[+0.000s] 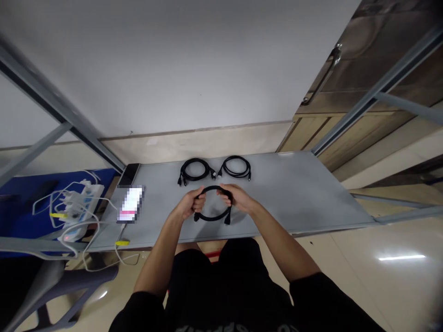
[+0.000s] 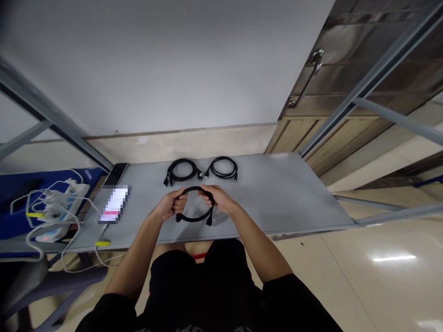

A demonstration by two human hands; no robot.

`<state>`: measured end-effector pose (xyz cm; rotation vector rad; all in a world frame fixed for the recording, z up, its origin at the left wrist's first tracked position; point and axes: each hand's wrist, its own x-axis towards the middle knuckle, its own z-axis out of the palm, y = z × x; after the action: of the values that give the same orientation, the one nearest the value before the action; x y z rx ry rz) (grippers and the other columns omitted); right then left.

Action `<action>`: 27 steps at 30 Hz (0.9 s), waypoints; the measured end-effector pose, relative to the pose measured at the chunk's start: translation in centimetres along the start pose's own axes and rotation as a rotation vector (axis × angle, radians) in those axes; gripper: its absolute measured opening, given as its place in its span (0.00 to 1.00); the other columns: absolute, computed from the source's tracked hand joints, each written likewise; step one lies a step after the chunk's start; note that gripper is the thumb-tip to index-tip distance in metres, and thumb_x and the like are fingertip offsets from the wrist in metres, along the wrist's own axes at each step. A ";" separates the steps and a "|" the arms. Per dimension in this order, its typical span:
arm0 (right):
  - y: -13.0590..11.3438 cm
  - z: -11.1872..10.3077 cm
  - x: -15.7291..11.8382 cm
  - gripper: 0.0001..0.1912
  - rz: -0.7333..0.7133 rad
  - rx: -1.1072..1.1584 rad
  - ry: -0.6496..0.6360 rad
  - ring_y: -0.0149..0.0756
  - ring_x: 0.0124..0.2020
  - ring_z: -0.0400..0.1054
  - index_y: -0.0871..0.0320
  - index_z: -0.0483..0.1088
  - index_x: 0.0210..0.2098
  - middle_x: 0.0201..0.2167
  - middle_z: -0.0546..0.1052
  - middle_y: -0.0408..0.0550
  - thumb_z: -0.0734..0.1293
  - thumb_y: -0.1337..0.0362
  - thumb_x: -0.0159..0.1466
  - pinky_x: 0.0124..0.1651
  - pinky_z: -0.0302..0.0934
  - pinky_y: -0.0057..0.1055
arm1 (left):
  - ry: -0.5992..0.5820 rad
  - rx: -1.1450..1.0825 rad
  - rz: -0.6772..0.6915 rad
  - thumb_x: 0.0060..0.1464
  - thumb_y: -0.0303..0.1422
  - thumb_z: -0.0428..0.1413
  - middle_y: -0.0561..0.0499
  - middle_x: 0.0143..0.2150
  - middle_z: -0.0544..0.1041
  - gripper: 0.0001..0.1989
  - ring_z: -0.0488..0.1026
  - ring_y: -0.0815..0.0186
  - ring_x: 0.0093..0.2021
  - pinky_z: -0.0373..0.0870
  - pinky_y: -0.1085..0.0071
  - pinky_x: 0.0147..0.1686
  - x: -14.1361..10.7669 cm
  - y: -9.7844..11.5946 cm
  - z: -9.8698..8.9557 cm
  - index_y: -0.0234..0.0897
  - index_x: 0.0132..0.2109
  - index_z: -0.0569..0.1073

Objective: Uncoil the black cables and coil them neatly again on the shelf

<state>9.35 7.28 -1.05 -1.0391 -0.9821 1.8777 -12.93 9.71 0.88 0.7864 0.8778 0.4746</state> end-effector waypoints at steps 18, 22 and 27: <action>2.3 2.3 1.3 0.27 -0.601 -0.507 0.637 0.47 0.52 0.71 0.54 0.72 0.45 0.47 0.75 0.55 0.65 0.36 0.67 0.56 0.69 0.45 | 0.722 1.556 0.304 0.68 0.21 0.46 0.34 0.61 0.79 0.19 0.80 0.50 0.58 0.76 0.57 0.56 4.8 3.8 -1.3 0.35 0.61 0.70; 1.5 7.4 -3.1 0.23 -0.391 -0.518 -0.123 0.39 0.43 0.75 0.55 0.76 0.39 0.41 0.81 0.50 0.60 0.45 0.75 0.53 0.69 0.37 | 0.758 1.599 0.240 0.68 0.22 0.45 0.28 0.59 0.79 0.20 0.79 0.48 0.60 0.75 0.56 0.57 8.1 8.9 -3.9 0.31 0.63 0.68; 3.0 16.6 -6.4 0.19 0.029 -0.394 -1.187 0.37 0.44 0.82 0.55 0.81 0.35 0.39 0.86 0.45 0.75 0.45 0.65 0.51 0.71 0.28 | 0.692 1.708 0.222 0.65 0.28 0.53 0.24 0.57 0.77 0.22 0.76 0.41 0.62 0.69 0.50 0.62 11.7 10.7 -6.0 0.25 0.64 0.67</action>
<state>-3.80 -3.81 4.52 0.0095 -2.0406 2.3626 -11.84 26.62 1.03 2.3676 1.8489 0.0528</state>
